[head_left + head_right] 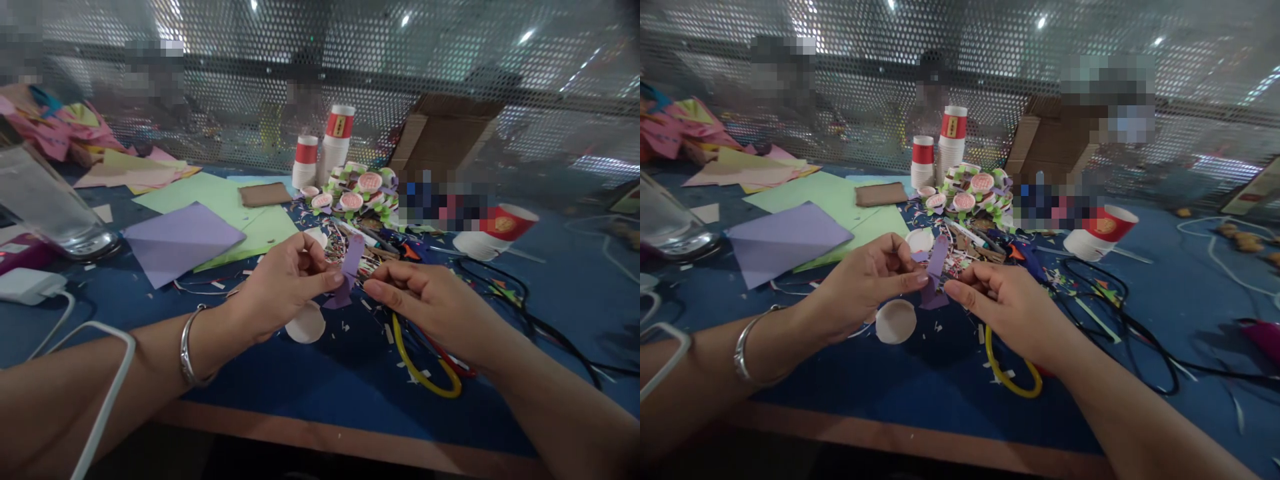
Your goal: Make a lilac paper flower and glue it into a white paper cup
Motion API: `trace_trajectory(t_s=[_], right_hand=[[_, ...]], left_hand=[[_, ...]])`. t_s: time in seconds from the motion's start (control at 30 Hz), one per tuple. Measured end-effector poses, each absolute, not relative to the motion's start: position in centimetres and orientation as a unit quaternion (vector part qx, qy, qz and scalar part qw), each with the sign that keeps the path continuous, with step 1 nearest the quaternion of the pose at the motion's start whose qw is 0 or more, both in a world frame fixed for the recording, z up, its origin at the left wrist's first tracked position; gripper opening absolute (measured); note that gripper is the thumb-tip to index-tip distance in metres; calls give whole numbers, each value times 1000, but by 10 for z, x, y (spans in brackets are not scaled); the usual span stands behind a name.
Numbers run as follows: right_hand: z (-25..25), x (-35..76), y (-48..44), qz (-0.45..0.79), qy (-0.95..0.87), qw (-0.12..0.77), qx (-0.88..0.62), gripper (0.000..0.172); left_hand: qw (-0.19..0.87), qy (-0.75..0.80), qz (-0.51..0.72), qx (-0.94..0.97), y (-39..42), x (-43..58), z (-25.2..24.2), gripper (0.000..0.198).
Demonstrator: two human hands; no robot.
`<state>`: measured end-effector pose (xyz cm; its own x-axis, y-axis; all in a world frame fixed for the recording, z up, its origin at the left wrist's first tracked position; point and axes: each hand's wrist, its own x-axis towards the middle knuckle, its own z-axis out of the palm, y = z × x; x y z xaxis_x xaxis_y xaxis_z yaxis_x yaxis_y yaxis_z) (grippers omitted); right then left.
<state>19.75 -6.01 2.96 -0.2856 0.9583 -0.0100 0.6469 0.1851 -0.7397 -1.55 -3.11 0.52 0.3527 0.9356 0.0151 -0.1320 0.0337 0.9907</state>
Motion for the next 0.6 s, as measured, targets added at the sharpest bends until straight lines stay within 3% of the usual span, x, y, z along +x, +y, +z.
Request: trace_trajectory(t_s=[0.6], right_hand=[[28, 199, -60, 318, -750, 206, -542, 49]], left_hand=[[609, 370, 417, 563, -34, -12, 6, 39]])
